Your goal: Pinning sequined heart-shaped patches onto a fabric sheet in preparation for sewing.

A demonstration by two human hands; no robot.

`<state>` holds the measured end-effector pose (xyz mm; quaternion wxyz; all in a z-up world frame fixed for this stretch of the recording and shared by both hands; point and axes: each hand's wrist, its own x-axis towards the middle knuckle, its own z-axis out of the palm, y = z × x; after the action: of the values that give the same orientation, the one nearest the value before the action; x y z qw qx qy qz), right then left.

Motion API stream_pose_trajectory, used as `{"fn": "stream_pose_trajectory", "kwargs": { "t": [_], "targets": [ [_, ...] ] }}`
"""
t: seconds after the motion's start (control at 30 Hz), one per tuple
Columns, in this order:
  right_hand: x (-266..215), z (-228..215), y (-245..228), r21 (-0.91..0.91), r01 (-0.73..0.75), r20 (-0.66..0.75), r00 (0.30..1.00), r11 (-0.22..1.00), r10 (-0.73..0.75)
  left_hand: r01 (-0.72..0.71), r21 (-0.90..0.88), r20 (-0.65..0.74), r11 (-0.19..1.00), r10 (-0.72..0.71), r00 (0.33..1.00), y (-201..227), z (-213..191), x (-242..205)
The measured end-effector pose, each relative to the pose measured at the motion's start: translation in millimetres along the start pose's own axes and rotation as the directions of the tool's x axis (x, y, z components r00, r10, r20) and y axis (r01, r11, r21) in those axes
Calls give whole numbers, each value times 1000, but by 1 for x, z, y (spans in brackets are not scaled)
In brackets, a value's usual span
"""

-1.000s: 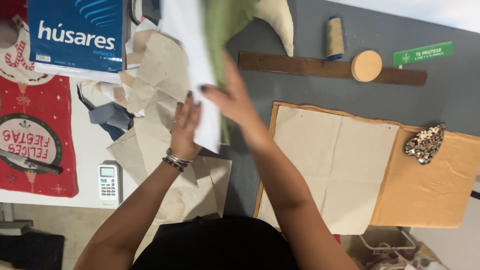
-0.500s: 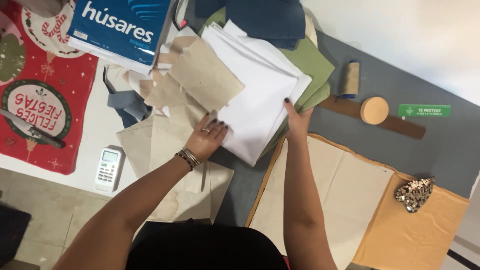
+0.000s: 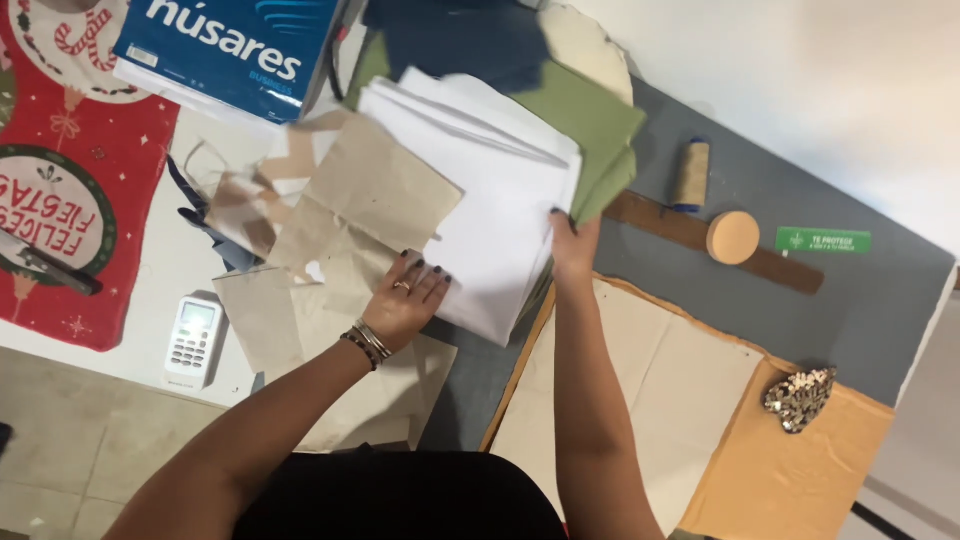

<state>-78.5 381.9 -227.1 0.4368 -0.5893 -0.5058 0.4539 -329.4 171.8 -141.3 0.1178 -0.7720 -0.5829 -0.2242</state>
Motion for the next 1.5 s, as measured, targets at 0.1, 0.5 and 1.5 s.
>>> {"fn": "stream_pose_trajectory", "kwargs": {
  "t": [0.1, 0.5, 1.5],
  "targets": [
    [-9, -10, -2, -66, 42, -18, 999, 997, -43, -26, -35, -17, 999, 25, 1000, -5, -1, 2],
    [152, 121, -101, -233, -62, -82, 996, 970, 44, -72, -191, 248, 979, 119, 961, -1, 20, -26],
    [199, 9, -143, -655, 238, 289, 956, 717, -54, -22, -89, 178, 996, 37, 983, 7, 23, -20]
  ]
}}
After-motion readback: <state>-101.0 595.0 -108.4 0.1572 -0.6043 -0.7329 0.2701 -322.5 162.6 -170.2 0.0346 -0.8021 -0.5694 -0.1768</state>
